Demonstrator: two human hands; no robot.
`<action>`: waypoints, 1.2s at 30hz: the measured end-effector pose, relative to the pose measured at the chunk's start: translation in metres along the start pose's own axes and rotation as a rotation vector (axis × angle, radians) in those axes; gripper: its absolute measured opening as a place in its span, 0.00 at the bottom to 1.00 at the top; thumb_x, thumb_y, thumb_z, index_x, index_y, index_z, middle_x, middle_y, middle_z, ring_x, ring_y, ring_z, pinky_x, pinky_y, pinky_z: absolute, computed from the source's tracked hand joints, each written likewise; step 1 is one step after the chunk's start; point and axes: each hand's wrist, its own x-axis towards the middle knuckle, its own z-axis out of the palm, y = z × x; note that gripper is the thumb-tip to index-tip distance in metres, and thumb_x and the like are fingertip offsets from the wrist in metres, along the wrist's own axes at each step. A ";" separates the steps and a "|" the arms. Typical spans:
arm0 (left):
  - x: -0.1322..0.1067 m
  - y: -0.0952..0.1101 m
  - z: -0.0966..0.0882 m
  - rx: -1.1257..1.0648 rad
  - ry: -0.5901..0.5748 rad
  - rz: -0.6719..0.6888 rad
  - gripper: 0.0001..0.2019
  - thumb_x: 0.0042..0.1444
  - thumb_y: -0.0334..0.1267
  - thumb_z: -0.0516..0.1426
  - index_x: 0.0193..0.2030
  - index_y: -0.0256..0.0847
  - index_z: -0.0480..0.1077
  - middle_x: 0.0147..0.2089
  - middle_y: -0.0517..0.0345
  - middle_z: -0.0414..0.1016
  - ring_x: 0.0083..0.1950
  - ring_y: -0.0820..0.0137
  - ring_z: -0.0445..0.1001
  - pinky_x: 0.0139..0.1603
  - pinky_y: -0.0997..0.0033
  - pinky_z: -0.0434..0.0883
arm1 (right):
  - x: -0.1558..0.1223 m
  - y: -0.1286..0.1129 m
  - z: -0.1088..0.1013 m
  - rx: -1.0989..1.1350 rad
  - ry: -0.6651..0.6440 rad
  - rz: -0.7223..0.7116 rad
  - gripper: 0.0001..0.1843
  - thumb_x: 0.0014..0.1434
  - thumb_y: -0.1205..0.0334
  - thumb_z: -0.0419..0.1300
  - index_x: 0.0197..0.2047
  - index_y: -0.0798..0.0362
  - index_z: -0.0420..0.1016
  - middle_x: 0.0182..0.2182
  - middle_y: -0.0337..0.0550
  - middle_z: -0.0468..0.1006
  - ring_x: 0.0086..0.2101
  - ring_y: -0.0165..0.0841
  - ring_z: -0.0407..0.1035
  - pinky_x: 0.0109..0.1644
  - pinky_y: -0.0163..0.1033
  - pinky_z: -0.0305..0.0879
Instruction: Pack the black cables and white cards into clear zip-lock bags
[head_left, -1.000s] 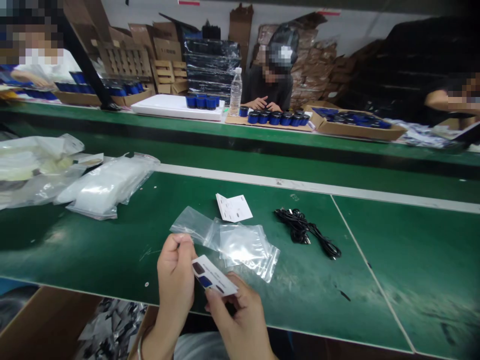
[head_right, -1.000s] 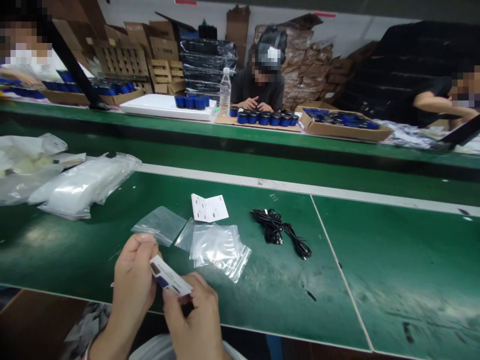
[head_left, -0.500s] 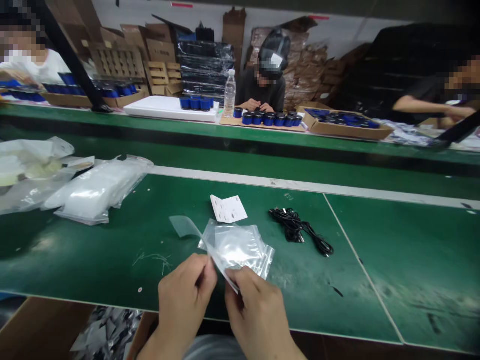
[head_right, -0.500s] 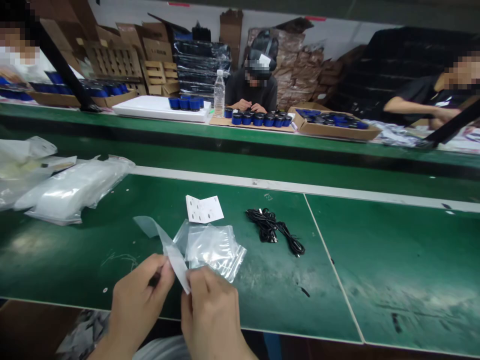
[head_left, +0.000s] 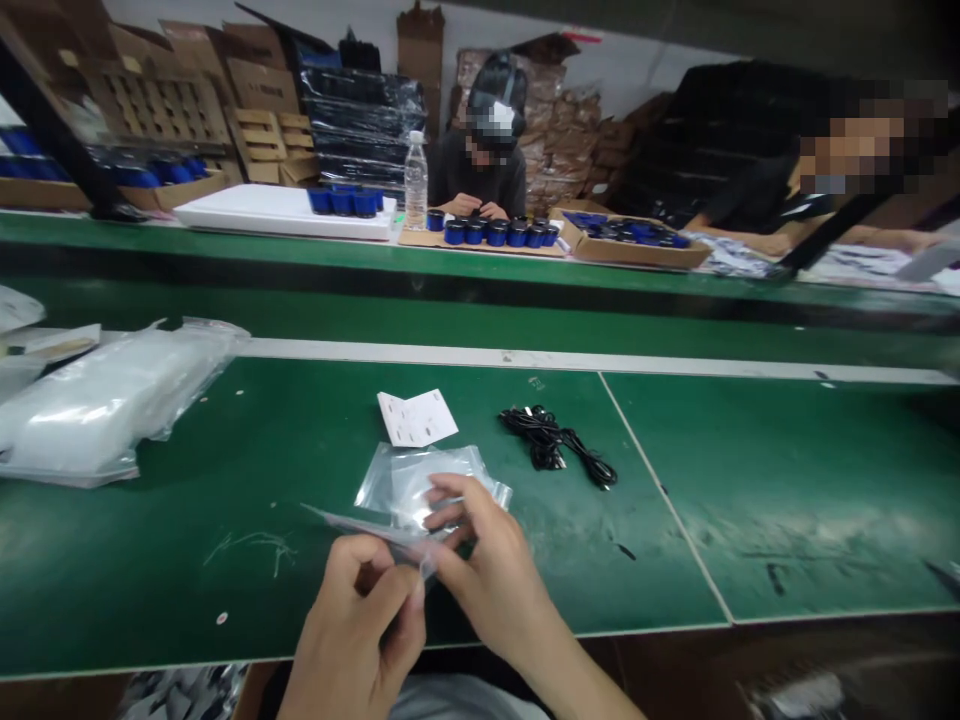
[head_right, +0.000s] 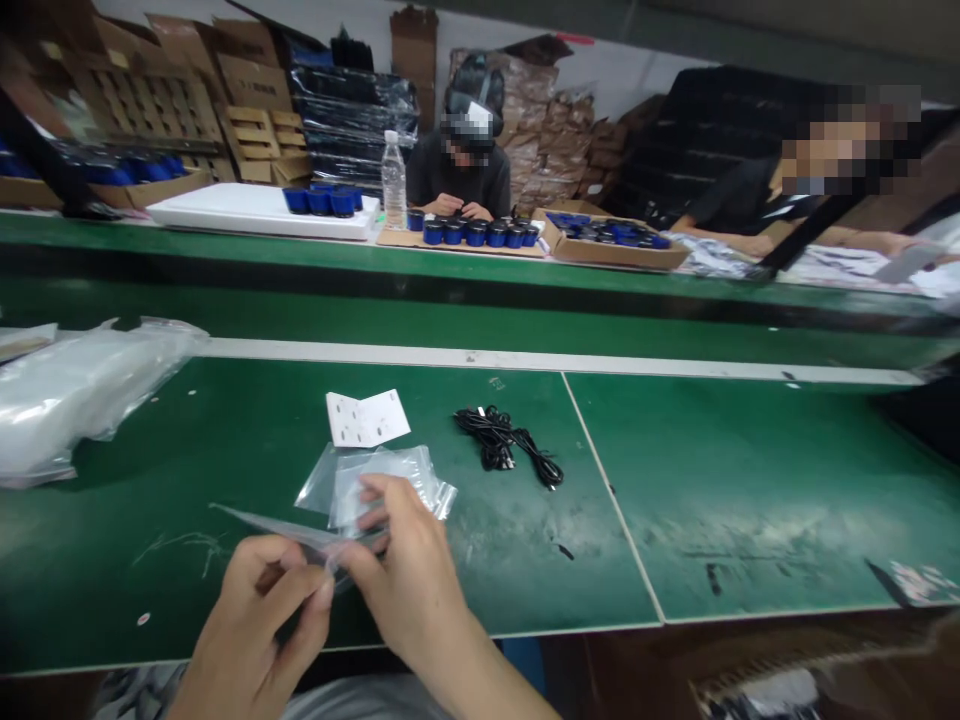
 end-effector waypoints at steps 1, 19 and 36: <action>-0.001 0.000 0.001 -0.031 -0.013 0.020 0.06 0.56 0.30 0.49 0.31 0.44 0.65 0.36 0.59 0.58 0.29 0.75 0.66 0.29 0.77 0.67 | 0.002 0.002 0.004 0.058 -0.050 0.010 0.11 0.50 0.71 0.61 0.39 0.54 0.72 0.31 0.40 0.76 0.30 0.30 0.71 0.31 0.31 0.65; 0.028 -0.013 0.016 -0.062 -0.271 -0.152 0.11 0.60 0.38 0.46 0.26 0.44 0.61 0.29 0.63 0.68 0.27 0.74 0.69 0.29 0.78 0.66 | 0.014 0.078 -0.135 -1.005 0.501 -0.091 0.12 0.60 0.63 0.50 0.37 0.57 0.74 0.37 0.57 0.74 0.42 0.49 0.67 0.46 0.55 0.63; 0.020 -0.019 0.013 -0.036 -0.151 -0.165 0.10 0.60 0.37 0.47 0.31 0.41 0.68 0.48 0.50 0.66 0.48 0.64 0.71 0.44 0.66 0.70 | -0.027 0.006 -0.016 0.003 -0.256 0.218 0.13 0.61 0.62 0.48 0.25 0.53 0.63 0.18 0.32 0.60 0.19 0.25 0.55 0.23 0.30 0.52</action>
